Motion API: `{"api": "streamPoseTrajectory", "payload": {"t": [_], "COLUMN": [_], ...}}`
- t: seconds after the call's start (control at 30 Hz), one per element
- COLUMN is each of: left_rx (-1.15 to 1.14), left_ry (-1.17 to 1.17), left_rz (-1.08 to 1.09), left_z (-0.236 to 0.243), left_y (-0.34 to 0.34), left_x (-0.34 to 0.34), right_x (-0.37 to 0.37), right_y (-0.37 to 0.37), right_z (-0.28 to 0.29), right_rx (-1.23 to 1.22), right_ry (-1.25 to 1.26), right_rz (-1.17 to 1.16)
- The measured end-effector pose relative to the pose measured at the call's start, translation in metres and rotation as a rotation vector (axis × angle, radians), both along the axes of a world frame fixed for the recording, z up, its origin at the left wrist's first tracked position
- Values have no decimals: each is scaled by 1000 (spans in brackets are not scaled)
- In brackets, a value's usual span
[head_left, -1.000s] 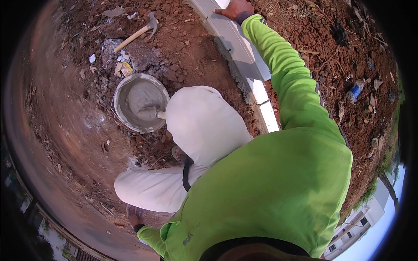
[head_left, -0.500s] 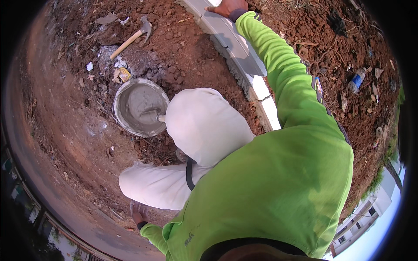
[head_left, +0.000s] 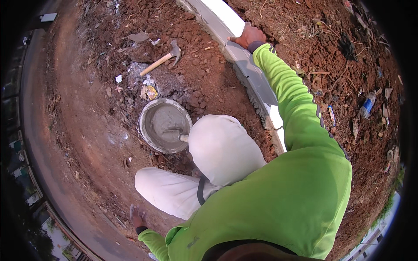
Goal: The person applies mortar to the side of a concrete block using a trowel, places the block onto a dirt foundation in line with others, and taps the top and sides with a hammer. The person also scrapes excess mortar from the seam and picks up another block.
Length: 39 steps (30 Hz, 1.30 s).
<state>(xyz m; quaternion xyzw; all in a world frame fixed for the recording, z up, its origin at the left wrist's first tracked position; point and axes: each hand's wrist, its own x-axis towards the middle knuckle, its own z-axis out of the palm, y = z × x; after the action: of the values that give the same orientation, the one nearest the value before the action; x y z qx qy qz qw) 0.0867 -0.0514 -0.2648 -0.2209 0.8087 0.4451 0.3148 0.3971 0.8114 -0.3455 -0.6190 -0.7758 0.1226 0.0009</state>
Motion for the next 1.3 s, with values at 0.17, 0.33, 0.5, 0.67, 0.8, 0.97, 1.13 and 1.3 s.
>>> {"api": "streamPoseTrajectory", "payload": {"t": [0.17,0.33,0.5,0.67,0.8,0.97,1.13,1.3], "left_rx": [-21,19,-37,-40,-44,-49,31,17], "left_ry": [63,51,14,-35,-51,-109,-99,-48], "left_rz": [-95,-104,-86,-36,-10,-3,-71,-195], "left_z": [1,6,-3,-2,0,-12,-30,-44], "left_y": [25,27,10,-11,-34,-40,-5,34], "left_x": [0,2,17,36,40,45,23,-17], "right_x": [-9,-5,-3,-5,-10,-6,-1,-5], "right_y": [-6,-5,-4,-11,-9,-6,0,1], "right_z": [15,21,19,22,19,22,16,19], "right_rx": [-29,-34,-30,-28,-20,-39,20,-45], "right_ry": [6,8,38,13,27,33,49,47], "right_rz": [-4,-26,-41,-80,-82,-49,-44,-14]}}
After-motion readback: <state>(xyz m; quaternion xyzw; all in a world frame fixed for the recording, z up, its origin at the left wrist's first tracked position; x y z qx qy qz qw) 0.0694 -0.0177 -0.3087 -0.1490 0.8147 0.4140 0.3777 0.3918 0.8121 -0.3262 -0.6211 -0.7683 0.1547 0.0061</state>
